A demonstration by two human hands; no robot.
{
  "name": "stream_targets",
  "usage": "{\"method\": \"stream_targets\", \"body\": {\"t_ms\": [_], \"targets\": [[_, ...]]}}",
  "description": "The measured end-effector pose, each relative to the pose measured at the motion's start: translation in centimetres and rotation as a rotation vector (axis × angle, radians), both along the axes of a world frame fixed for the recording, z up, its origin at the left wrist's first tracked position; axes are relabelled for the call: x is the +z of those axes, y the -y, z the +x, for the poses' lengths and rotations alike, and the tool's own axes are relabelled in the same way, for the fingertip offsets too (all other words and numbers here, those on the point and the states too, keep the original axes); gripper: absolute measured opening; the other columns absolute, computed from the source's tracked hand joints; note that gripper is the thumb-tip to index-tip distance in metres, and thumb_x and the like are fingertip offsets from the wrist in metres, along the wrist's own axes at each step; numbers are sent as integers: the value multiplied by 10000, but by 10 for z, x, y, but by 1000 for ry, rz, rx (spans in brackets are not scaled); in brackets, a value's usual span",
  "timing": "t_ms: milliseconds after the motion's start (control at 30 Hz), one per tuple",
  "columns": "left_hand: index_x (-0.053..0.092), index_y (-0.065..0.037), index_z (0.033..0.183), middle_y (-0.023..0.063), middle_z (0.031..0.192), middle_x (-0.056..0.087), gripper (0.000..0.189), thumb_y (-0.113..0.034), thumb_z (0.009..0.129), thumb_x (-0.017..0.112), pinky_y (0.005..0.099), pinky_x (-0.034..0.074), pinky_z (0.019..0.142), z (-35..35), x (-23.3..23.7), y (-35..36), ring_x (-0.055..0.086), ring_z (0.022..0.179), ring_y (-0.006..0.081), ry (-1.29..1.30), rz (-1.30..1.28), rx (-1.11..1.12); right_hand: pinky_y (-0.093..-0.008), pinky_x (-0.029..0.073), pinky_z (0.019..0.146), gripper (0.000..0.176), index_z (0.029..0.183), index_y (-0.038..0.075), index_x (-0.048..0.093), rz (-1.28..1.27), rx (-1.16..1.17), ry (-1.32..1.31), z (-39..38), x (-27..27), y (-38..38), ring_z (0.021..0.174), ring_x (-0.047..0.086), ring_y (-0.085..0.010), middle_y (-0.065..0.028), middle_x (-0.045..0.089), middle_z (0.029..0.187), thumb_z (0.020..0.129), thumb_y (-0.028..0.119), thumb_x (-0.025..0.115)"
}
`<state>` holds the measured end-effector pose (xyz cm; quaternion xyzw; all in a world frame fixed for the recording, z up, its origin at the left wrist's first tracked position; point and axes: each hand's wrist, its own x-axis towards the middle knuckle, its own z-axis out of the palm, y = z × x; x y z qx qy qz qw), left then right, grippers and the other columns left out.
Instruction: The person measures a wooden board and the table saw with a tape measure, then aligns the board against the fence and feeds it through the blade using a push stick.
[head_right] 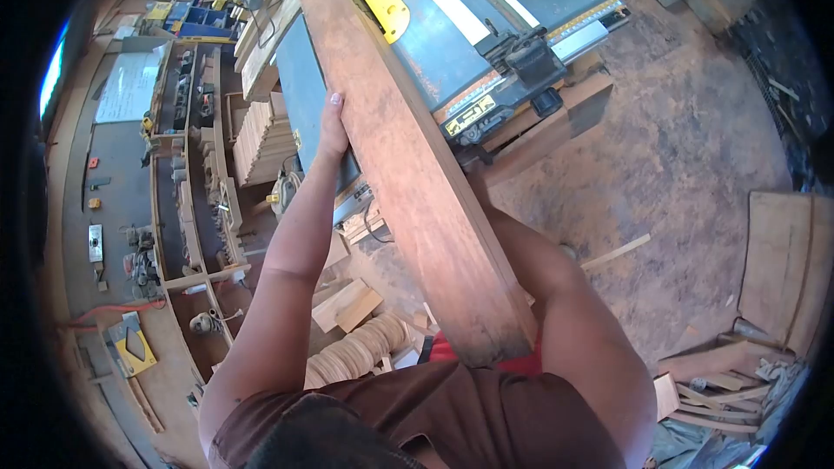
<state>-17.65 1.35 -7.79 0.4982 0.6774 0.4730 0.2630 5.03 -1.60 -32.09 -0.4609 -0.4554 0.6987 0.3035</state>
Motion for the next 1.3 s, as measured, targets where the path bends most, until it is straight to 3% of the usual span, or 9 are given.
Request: {"method": "stream_targets", "body": {"t_ms": [167,433,467,600,667,1000,1100,1200,1300], "targets": [[246,74,1481,210,1426,456,707,-392,966,377,337,355,1073,21,24,-4,455,1300,270,-178,-7,40,-374,458,712,191,894,-26,583,145,93,-246,36,38,-45,833,586,-264,-183,597,855,899,161,621],[277,50,1465,193,1408,462,661,-401,988,352,357,353,1083,7,4,-6,461,1291,265,81,-23,59,-446,431,900,268,1078,-21,603,231,253,118,-38,-80,3,1034,565,-374,-261,586,1100,888,166,631],[301,29,1454,177,1402,461,635,-417,1002,329,366,357,1087,8,4,-1,469,1284,255,42,-62,72,-415,452,890,334,1161,3,596,501,312,-103,25,34,-42,1016,596,-350,-228,618,1081,885,182,648],[262,60,1475,198,1422,441,692,-404,975,376,356,332,1091,-3,-5,0,433,1308,272,85,-47,69,-381,470,845,323,1134,11,600,67,386,-358,48,61,-67,965,622,-310,-188,646,1031,879,198,666],[261,54,1479,201,1431,430,700,-421,975,371,362,328,1093,7,1,1,420,1318,275,69,-8,52,-391,489,825,272,1091,7,602,377,226,-5,48,59,-58,973,635,-334,-205,649,1031,869,157,645],[289,55,1463,194,1399,461,735,-480,966,376,360,345,1077,12,2,1,449,1284,268,93,-12,50,-505,500,805,301,1068,-33,604,215,362,446,46,49,-63,936,624,-453,-270,650,964,869,189,566],[234,14,1493,176,1451,408,724,-491,984,338,371,377,1083,18,7,-1,449,1309,259,186,-28,34,-493,505,793,324,1081,-32,608,1238,836,966,-29,-42,-8,930,638,-433,-265,653,994,877,218,578],[248,15,1488,177,1448,411,717,-487,983,338,369,378,1083,10,4,4,452,1306,261,176,-95,24,-483,516,775,350,1090,-32,615,440,328,97,26,43,-38,891,654,-411,-269,656,994,886,250,588],[264,23,1477,176,1439,421,698,-471,990,336,368,379,1080,11,3,-1,458,1299,259,150,-30,57,-474,516,821,383,1117,-33,604,356,618,272,61,64,-86,932,650,-406,-274,653,1031,902,283,574]]}}
